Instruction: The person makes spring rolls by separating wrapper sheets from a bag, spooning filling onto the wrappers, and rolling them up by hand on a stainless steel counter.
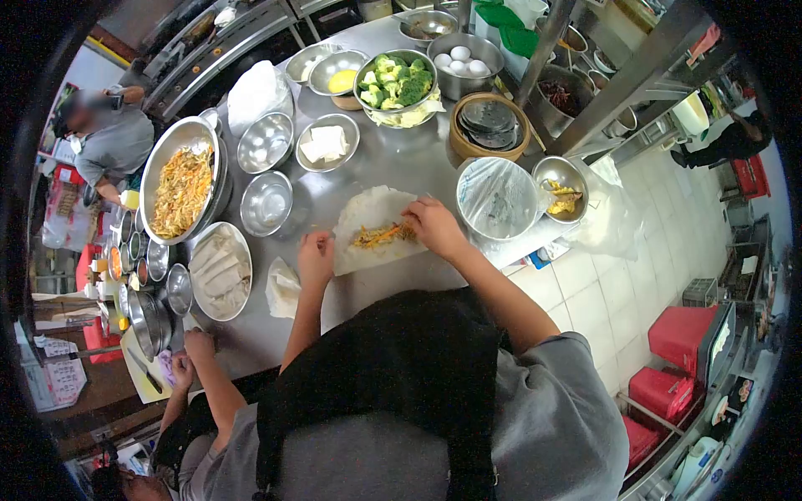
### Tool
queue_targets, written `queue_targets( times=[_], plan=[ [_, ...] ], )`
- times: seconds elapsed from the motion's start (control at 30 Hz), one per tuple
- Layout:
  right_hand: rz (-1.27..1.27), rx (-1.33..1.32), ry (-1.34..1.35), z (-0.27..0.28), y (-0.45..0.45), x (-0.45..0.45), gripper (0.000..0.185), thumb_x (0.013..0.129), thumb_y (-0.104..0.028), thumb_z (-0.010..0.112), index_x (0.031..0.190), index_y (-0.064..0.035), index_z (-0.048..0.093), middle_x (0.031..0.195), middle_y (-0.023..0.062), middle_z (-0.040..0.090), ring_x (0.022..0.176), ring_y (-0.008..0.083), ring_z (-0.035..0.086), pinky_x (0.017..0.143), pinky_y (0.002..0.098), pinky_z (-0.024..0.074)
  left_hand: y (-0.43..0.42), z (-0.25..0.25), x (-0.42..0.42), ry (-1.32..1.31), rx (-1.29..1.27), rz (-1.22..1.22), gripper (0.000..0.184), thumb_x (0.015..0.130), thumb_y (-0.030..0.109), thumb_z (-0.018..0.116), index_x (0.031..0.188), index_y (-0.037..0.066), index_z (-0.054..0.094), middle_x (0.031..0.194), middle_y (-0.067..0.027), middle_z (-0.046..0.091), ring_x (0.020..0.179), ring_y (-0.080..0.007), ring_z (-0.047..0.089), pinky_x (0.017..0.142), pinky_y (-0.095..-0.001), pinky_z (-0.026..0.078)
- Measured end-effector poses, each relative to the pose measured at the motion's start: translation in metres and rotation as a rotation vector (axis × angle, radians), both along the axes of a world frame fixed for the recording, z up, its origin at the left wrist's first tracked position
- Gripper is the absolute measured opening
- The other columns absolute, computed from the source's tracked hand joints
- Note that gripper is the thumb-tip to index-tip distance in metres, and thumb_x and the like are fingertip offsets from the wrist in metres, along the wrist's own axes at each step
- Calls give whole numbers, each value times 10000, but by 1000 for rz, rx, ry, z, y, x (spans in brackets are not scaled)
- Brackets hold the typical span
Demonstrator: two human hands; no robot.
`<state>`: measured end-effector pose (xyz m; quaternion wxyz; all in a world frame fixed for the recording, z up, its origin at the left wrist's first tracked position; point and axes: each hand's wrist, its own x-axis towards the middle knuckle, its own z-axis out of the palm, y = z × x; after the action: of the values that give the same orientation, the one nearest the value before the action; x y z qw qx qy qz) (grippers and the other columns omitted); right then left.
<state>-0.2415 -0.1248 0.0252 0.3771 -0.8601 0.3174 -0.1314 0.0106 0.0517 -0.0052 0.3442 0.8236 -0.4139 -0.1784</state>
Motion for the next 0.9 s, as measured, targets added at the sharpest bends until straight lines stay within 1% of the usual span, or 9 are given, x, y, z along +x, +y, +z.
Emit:
queue_targets(
  times=[0.03, 0.1, 0.13, 0.23, 0.33, 0.43, 0.63, 0.8, 0.9],
  plan=[
    [28, -54, -30, -1, 2, 4, 339, 856, -194, 712, 1170, -77, 658, 1135, 159, 616, 1095, 377, 563, 954, 449, 463, 6, -4, 1, -16, 57, 35, 325, 824, 173, 766, 1101, 38, 664, 1011, -142, 641, 1005, -315, 620, 882, -413, 510],
    [85, -162, -89, -7, 7, 13, 383, 829, -224, 748, 1173, -83, 656, 1167, 139, 608, 1120, 360, 552, 959, 453, 459, 12, 7, -8, -116, 44, -61, 346, 806, 161, 769, 1112, 48, 656, 1056, -141, 636, 1034, -336, 598, 902, -436, 488],
    [102, -156, -73, -9, 9, 15, 408, 815, -234, 763, 1179, -87, 652, 1178, 129, 600, 1133, 353, 544, 964, 455, 457, 13, 15, -14, -165, 36, -106, 357, 797, 155, 770, 1118, 53, 651, 1079, -140, 633, 1048, -346, 587, 912, -448, 476],
    [164, -146, -34, -15, 13, 21, 468, 775, -245, 797, 1192, -98, 642, 1197, 103, 580, 1163, 334, 526, 972, 460, 454, -3, 38, -32, -190, -174, -384, 494, 761, 189, 802, 1209, 59, 638, 1193, -133, 626, 1124, -350, 568, 992, -435, 448],
    [200, -153, -6, -20, 15, 23, 477, 753, -217, 800, 1187, -108, 637, 1174, 92, 570, 1163, 326, 523, 965, 462, 458, -21, 32, -42, -132, -178, -495, 570, 738, 196, 810, 1260, 71, 619, 1257, -110, 607, 1165, -343, 541, 1010, -429, 436],
    [195, -159, -8, -24, 17, 23, 446, 747, -188, 789, 1162, -115, 643, 1142, 88, 569, 1146, 319, 530, 955, 463, 458, -32, 31, -46, -102, -159, -561, 502, 742, 182, 797, 1205, 71, 637, 1170, -103, 616, 1124, -331, 549, 970, -440, 455],
    [191, -144, -23, -20, 20, 20, 383, 774, -158, 762, 1138, -119, 649, 1133, 81, 572, 1119, 318, 537, 957, 454, 450, -36, 15, -48, -108, -187, -576, 432, 740, 144, 784, 1146, 66, 660, 1079, -106, 611, 1046, -333, 564, 930, -428, 469],
    [224, -113, -45, -20, 17, 21, 396, 760, -152, 780, 1131, -106, 650, 1128, 91, 576, 1112, 329, 540, 954, 453, 454, -35, 19, -50, -108, -196, -558, 446, 725, 155, 799, 1140, 69, 663, 1092, -102, 610, 1049, -329, 565, 923, -434, 468],
    [148, -137, -83, -14, 19, 22, 424, 733, -149, 802, 1124, -89, 649, 1117, 107, 580, 1103, 341, 541, 948, 456, 460, -36, 28, -55, -148, -221, -511, 471, 711, 173, 814, 1144, 70, 662, 1112, -101, 605, 1054, -331, 567, 928, -441, 465]
  ],
)
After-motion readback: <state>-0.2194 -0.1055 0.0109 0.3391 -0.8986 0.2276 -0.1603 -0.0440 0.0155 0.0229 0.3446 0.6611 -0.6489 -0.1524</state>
